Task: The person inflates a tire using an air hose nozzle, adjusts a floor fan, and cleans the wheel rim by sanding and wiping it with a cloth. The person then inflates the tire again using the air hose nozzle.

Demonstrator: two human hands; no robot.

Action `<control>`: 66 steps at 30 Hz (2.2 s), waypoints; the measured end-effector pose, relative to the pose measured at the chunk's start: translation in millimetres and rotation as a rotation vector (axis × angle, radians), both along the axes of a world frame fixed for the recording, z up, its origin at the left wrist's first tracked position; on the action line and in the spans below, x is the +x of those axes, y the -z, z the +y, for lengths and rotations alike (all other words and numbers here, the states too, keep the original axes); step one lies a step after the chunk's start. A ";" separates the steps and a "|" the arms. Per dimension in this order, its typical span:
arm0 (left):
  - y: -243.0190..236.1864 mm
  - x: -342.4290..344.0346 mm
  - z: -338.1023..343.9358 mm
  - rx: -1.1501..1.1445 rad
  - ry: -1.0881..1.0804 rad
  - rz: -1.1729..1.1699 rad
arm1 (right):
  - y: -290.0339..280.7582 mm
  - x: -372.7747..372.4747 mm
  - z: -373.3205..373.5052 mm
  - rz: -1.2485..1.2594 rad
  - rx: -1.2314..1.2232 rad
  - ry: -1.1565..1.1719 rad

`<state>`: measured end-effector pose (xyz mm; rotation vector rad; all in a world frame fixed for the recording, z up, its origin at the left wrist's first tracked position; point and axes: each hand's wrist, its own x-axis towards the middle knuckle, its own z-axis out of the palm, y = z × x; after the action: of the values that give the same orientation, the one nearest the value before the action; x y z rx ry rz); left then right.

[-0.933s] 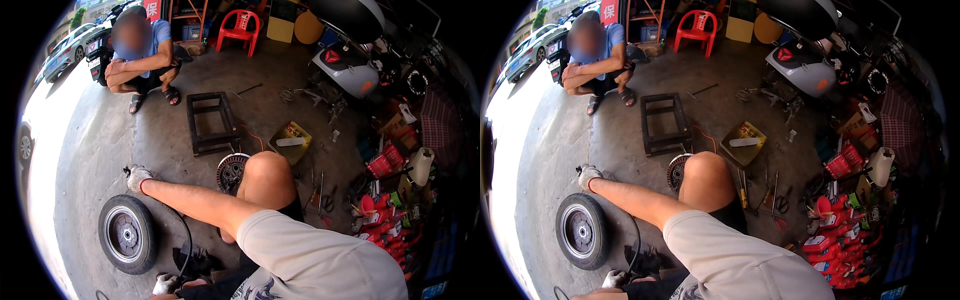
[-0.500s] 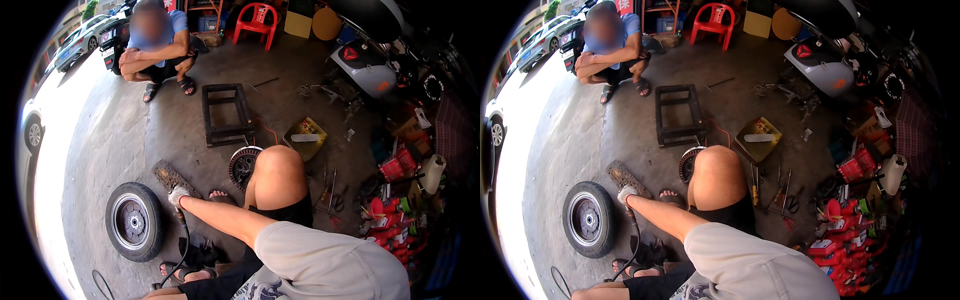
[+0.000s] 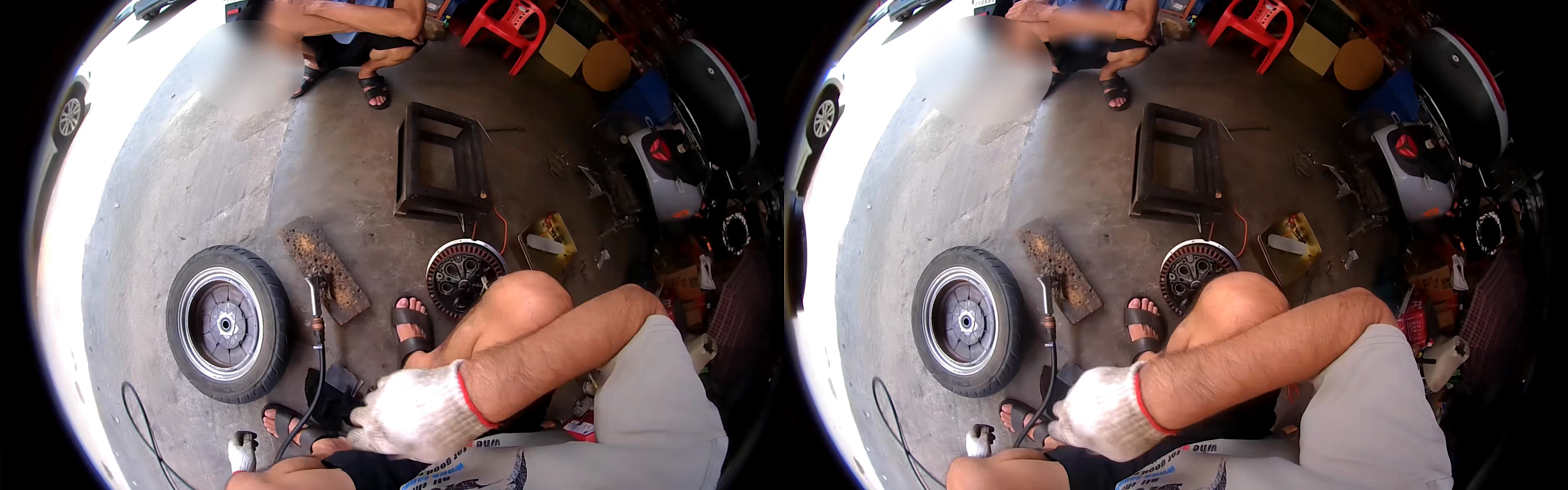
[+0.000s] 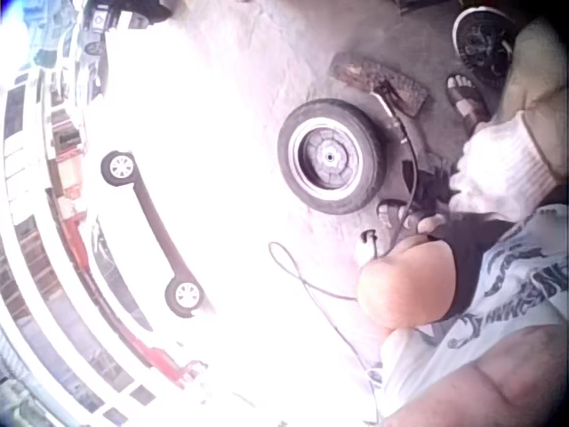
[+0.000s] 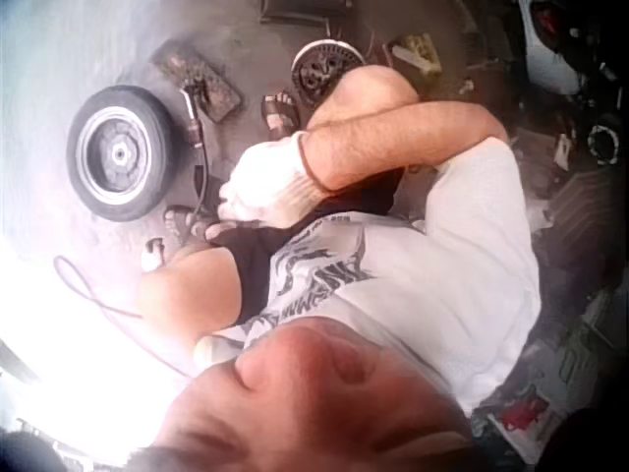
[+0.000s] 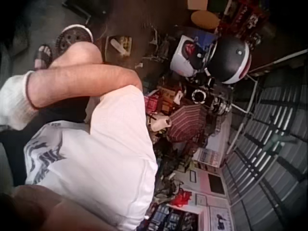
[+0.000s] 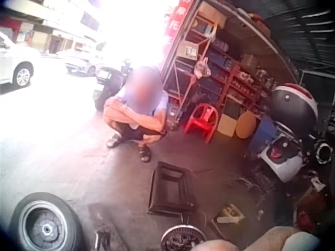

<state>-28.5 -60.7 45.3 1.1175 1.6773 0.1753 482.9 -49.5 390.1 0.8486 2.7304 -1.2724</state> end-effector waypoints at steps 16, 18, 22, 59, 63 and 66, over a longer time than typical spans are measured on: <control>-137.1 -12.2 89.9 -0.427 -0.001 0.135 | 22.4 -13.9 147.2 -0.062 -0.472 -0.102; -207.9 -45.3 56.4 -0.404 -0.055 0.190 | 12.6 -2.1 157.7 -0.061 -0.395 0.011; -344.4 5.1 46.3 -0.625 -0.155 0.227 | 65.6 17.3 97.2 -0.206 -0.483 0.676; -691.3 780.6 484.0 -0.129 0.817 -0.335 | -137.3 418.4 59.0 -0.836 -0.335 1.308; -675.1 885.7 557.7 -0.109 0.981 -0.345 | -161.0 437.6 68.7 -0.781 -0.482 1.375; -716.1 979.3 602.4 -0.265 0.910 -0.235 | -187.9 470.8 102.6 -0.754 -0.717 1.324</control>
<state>950.9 541.7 761.4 1.4712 0.8338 -0.4641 953.7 53.1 578.0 2.3828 0.8387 -1.3286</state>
